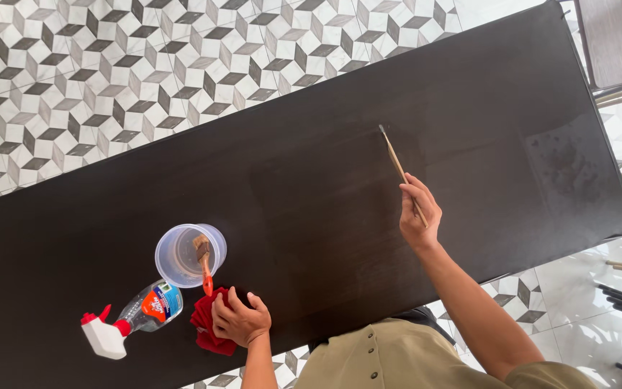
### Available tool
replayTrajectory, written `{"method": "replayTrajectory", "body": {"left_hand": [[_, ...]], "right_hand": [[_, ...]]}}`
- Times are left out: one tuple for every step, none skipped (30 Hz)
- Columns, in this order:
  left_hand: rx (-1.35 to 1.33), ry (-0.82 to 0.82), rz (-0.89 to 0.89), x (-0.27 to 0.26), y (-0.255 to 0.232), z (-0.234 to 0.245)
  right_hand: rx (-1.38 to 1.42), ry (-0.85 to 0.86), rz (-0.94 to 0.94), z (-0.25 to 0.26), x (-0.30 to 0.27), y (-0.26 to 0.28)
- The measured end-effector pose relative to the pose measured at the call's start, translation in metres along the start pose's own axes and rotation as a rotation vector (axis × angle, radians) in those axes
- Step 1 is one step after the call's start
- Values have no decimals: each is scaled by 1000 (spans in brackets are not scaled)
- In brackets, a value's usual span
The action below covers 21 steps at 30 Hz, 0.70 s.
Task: The person scrubs a black table surface with a small brush, then wipes it with a red cloth. They spray cleaner onto the cloth and continue wiping the table, then use a paintbrush to spread liquid on the surface.
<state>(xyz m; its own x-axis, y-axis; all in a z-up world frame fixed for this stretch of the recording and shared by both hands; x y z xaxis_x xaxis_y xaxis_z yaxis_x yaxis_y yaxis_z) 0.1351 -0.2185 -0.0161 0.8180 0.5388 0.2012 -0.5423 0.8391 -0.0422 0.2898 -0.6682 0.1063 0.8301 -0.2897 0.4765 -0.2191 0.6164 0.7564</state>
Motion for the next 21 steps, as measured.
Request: {"method": "replayTrajectory", "body": {"left_hand": [[4, 2, 4, 1, -1, -1], [4, -5, 0, 1, 1, 1], [-2, -16, -1, 1, 0, 4], [-8, -26, -3, 2, -3, 4], [0, -27, -5, 4, -5, 3], [7, -28, -8, 7, -8, 1], [25, -18, -12, 3, -4, 2], [34, -4, -5, 0, 1, 2], [32, 4, -3, 1, 0, -1], [30, 13, 0, 1, -1, -4], [26, 6, -8, 3, -3, -5], [22, -1, -16, 3, -4, -5], [21, -10, -19, 2, -3, -4], [17, -4, -16, 2, -1, -3], [11, -1, -11, 2, -2, -3], [5, 2, -6, 4, -3, -3], [-2, 11, -2, 3, -2, -3], [-8, 19, 2, 5, -3, -5], [-16, 27, 5, 5, -2, -5], [2, 16, -1, 2, 0, 0], [10, -1, -12, 4, -2, 1]], "right_hand": [[9, 3, -16, -1, 0, -4], [-13, 2, -1, -2, -2, -4], [-35, -2, 21, -3, 0, -4], [-58, -6, 43, -4, 4, -4], [-56, -12, 51, -6, 6, -5], [-54, -18, 59, -8, 8, -6], [-54, -16, 56, -8, 3, -6], [-31, -8, 24, -10, -2, -8], [-12, -11, -1, -11, -2, -12], [7, -14, -27, -12, -3, -16], [-10, -6, -39, -13, -2, -18], [-27, 2, -51, -14, -2, -21], [-40, 13, -62, -16, -2, -23], [-53, 12, -47, -17, -3, -22], [-64, 10, -30, -18, -1, -22], [-75, 8, -12, -21, 2, -21], [-77, 10, -23, -23, 2, -22], [-79, 13, -34, -26, 4, -25], [-81, 14, -44, -29, 5, -26], [-74, 23, -34, -31, 4, -24], [-71, 21, -17, -34, 7, -22]]}}
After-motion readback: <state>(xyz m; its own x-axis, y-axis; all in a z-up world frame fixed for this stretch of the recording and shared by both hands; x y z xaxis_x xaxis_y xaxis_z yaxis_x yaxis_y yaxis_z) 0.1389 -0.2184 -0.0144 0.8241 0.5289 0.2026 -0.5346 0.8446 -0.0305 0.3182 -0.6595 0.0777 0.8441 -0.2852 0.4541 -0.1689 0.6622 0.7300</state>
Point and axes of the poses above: each hand's wrist, its own x-axis towards the middle knuckle, its own z-axis out of the back of the hand, y = z × x, the point moved 8 cm from there along x, towards the middle knuckle, and after that the axes turned 6 degrees about z, right-handed, at the moved point
